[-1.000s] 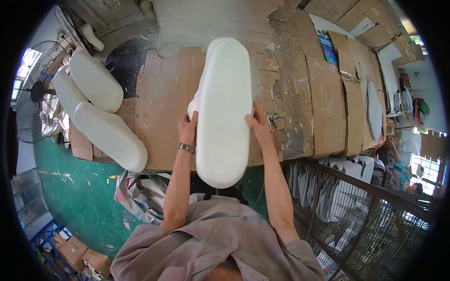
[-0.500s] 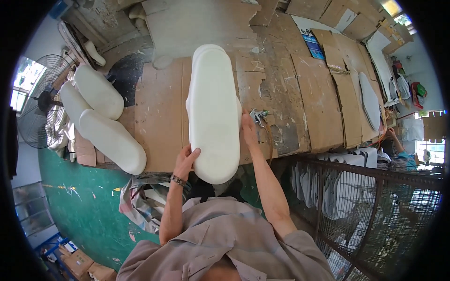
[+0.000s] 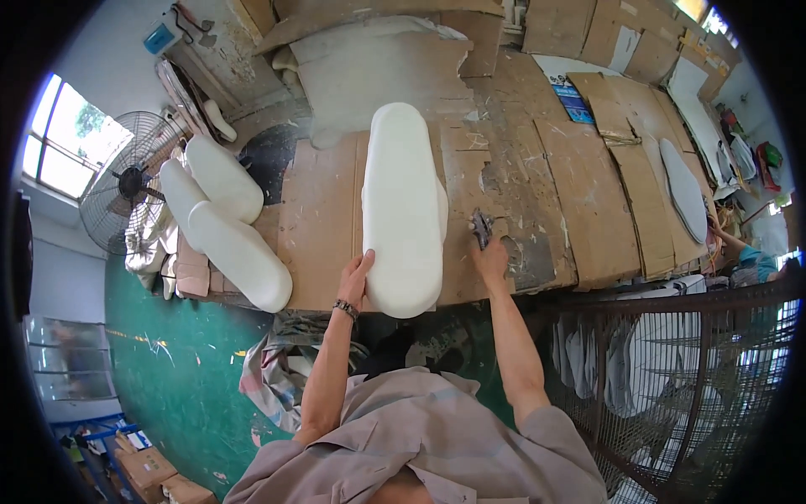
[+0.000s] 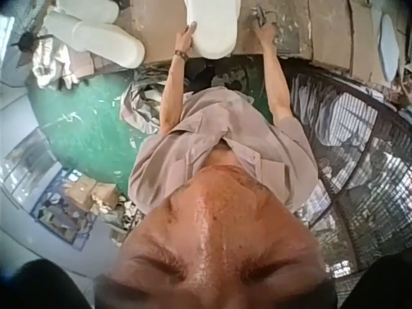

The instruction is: Applying adhesive to foam parts and handing them over to a coworker in a factory setting.

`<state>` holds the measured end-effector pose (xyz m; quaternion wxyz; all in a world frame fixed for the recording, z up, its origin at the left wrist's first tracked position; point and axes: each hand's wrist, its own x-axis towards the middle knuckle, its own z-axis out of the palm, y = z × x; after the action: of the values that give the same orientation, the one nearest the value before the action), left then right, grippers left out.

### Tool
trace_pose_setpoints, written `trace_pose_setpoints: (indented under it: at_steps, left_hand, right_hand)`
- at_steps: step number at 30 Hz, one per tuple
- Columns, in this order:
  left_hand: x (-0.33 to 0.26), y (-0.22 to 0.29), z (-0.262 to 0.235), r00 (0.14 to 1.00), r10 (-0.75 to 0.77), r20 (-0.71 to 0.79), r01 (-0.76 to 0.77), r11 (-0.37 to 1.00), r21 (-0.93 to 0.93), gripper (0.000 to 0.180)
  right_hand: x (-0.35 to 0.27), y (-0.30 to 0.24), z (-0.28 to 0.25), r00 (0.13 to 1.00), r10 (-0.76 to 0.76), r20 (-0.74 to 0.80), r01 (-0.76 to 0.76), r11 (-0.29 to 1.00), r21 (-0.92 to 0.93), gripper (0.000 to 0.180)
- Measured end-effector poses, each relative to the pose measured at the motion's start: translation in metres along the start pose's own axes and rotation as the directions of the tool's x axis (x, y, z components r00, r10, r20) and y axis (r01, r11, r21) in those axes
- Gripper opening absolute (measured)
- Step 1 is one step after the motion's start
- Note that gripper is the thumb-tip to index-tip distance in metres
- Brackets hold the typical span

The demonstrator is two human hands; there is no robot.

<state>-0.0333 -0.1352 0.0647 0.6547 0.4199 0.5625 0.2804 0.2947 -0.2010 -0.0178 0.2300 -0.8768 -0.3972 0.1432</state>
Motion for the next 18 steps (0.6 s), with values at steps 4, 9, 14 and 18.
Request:
trace_pose_setpoints:
  at_steps: [4, 9, 14, 18]
  left_hand:
    - [0.0, 0.005, 0.003, 1.0, -0.025, 0.004, 0.025, 1.0, -0.007, 0.067]
    - [-0.02, 0.008, 0.006, 0.995, -0.061, 0.073, 0.072, 0.985, -0.158, 0.062]
    - [-0.046, -0.004, 0.002, 0.978, -0.062, 0.2, 0.132, 0.924, -0.358, 0.041]
    - [-0.046, -0.009, 0.003, 0.974, -0.003, 0.226, 0.108, 0.884, -0.454, 0.03]
  right_hand:
    - [-0.063, -0.016, -0.09, 0.989, -0.011, -0.148, 0.053, 0.958, 0.281, 0.037]
    - [-0.151, -0.035, -0.199, 0.984, -0.004, -0.181, 0.114, 0.79, 0.602, 0.018]
    - [-0.192, -0.039, -0.264, 0.878, -0.394, -0.272, 0.459, 0.855, 0.241, 0.027]
    - [-0.21, -0.046, -0.277, 0.944, -0.282, -0.168, 0.328, 0.778, 0.536, 0.031]
